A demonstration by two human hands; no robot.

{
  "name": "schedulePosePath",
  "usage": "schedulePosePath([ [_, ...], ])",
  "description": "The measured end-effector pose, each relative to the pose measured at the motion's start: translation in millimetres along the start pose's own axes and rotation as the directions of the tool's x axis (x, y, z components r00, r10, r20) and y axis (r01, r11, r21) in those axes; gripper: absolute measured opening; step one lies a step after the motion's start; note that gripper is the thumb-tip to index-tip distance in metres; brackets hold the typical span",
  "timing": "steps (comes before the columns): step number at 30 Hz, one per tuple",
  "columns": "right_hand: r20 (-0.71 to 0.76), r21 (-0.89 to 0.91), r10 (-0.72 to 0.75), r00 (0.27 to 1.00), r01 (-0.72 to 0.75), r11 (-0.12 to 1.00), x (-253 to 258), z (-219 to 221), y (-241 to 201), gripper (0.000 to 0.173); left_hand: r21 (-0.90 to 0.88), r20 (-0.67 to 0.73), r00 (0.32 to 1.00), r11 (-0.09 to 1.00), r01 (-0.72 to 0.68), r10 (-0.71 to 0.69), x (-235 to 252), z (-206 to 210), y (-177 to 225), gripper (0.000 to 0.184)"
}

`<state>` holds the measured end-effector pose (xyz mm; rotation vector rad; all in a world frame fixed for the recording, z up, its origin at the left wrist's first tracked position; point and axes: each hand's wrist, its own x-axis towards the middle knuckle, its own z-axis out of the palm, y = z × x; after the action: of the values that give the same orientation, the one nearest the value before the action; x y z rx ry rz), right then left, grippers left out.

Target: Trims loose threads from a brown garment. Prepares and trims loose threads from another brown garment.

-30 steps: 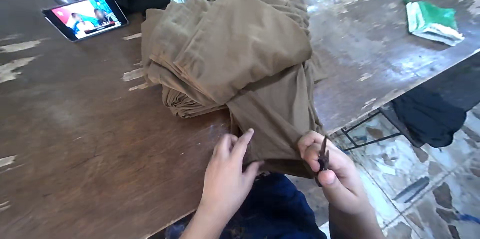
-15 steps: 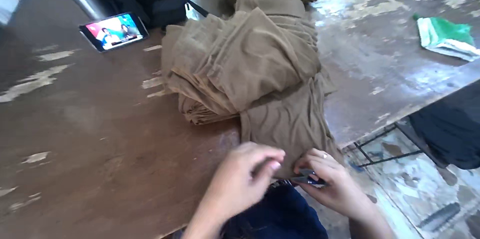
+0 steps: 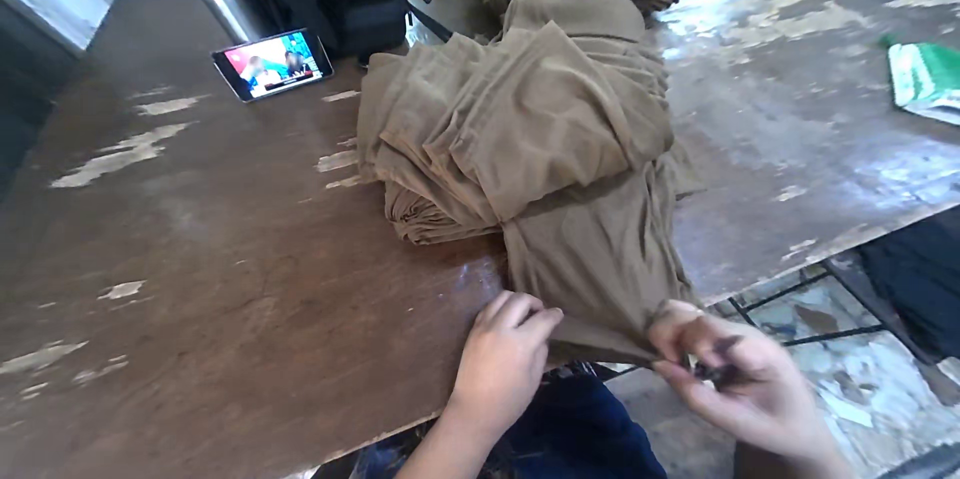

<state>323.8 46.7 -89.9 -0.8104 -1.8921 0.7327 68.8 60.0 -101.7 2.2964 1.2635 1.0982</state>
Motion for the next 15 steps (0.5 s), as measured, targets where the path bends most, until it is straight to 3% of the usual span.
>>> schedulePosePath([
  [4, -0.262, -0.019, -0.072, 0.962, 0.069, 0.997, 20, -16, -9, 0.015, -0.076, -0.123, 0.992, 0.997, 0.03, -0.039, -1, -3, -3, 0.029],
  [6, -0.39, -0.116, -0.098, 0.915, 0.057, 0.992, 32, -11, -4, 0.014, -0.151, -0.12, 0.991, 0.988, 0.034, -0.053, -1, -1, -2, 0.023],
  [8, -0.475, -0.273, -0.105, 0.873, -0.033, 0.961, 41, 5, 9, 0.015, -0.345, -0.077, 0.983, 0.929, 0.131, -0.167, 2, 0, 2, 0.026],
  [10, -0.426, -0.374, -0.016, 0.905, -0.16, 0.913, 41, 24, 25, 0.017, -0.643, -0.002, 0.945, 0.724, 0.248, -0.326, 6, -3, 6, 0.039],
  [12, -0.307, -0.403, 0.096, 0.947, -0.221, 0.888, 38, 43, 37, 0.019, -0.838, 0.083, 0.912, 0.467, 0.281, -0.401, 6, -8, 5, 0.047],
  [15, -0.218, -0.367, 0.067, 0.974, -0.145, 0.919, 31, 53, 35, 0.017, -0.931, 0.066, 0.931, 0.314, 0.187, -0.359, 0, -6, 3, 0.049],
])
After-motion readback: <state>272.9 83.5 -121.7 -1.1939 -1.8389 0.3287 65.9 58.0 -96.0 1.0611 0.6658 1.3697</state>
